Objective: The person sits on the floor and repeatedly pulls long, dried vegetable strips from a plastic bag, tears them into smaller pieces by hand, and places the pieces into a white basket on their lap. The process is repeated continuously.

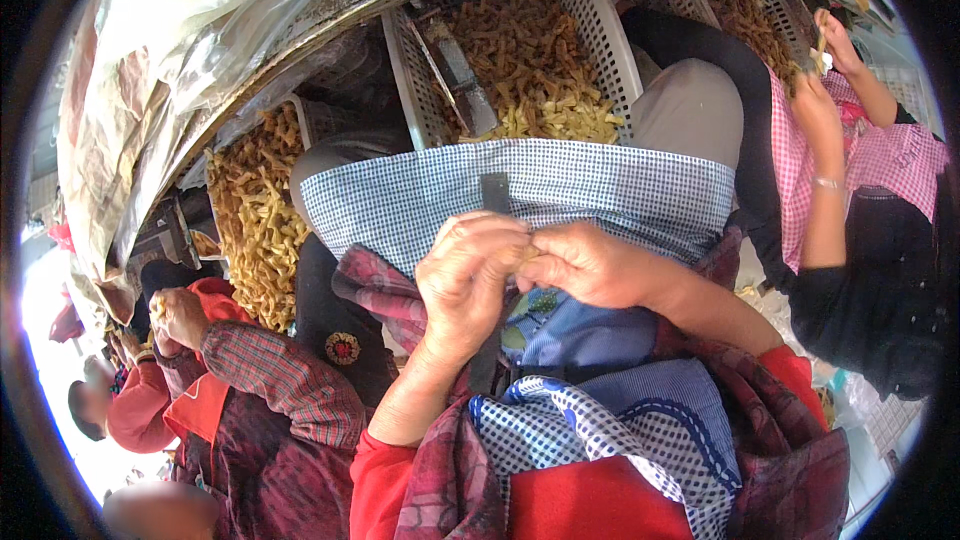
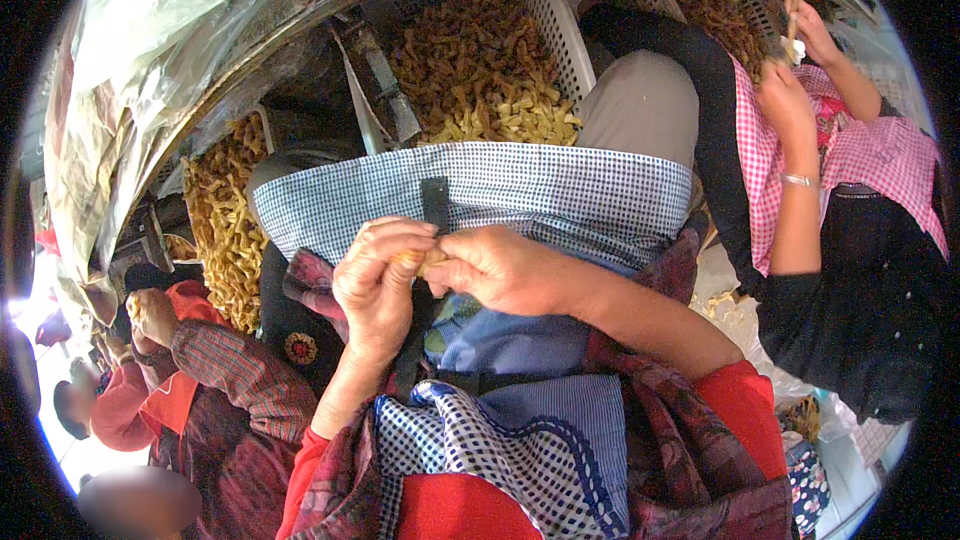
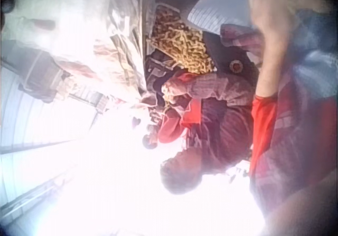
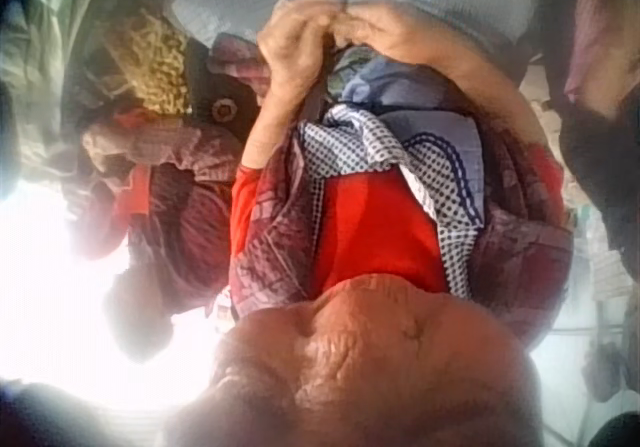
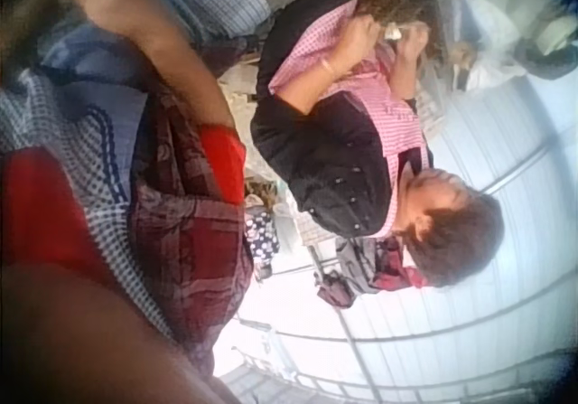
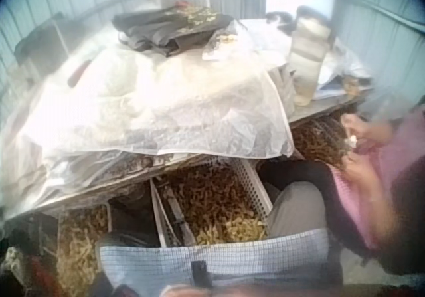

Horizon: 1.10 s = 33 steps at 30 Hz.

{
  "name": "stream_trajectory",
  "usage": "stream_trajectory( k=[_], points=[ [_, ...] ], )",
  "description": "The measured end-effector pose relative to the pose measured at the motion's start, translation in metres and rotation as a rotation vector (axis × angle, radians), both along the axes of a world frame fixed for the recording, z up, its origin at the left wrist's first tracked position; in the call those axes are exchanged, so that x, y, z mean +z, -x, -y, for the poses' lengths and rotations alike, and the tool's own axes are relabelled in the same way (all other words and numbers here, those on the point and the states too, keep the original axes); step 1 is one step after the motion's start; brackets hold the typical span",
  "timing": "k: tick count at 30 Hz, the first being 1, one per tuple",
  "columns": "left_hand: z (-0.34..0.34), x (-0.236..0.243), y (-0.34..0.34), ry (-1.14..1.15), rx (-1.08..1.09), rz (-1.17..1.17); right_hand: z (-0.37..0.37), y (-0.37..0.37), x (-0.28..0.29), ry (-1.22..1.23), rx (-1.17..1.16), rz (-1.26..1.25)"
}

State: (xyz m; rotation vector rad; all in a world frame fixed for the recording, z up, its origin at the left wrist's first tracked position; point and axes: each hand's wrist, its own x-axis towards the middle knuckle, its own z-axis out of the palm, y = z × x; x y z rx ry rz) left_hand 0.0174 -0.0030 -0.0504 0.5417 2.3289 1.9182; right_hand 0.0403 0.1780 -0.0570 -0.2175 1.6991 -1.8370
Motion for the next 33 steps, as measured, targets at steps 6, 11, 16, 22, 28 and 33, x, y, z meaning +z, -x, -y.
stream_trajectory(
  k=[6,11,16,22,28,33],
  points=[
    [0.02,-0.015,-0.001,-0.437,0.137,0.579,0.006,-0.015,0.013,-0.311,-0.05,-0.241],
    [0.015,0.037,0.014,0.888,-0.24,-0.735,-0.004,-0.014,0.02,-0.498,-0.081,-0.413],
    [0.012,0.029,-0.01,0.883,-0.486,-0.725,-0.021,-0.013,0.042,-0.56,0.234,-0.544],
    [0.017,0.021,-0.01,0.753,-0.57,-0.434,-0.047,-0.018,0.041,-0.633,0.256,-0.445],
    [0.006,0.009,0.067,0.412,-0.002,-0.244,-0.028,0.063,0.017,-0.063,-0.488,-0.224],
    [0.005,-0.028,0.138,0.425,0.352,-0.286,0.004,0.146,-0.018,-0.392,-0.625,-0.777]
  ],
)
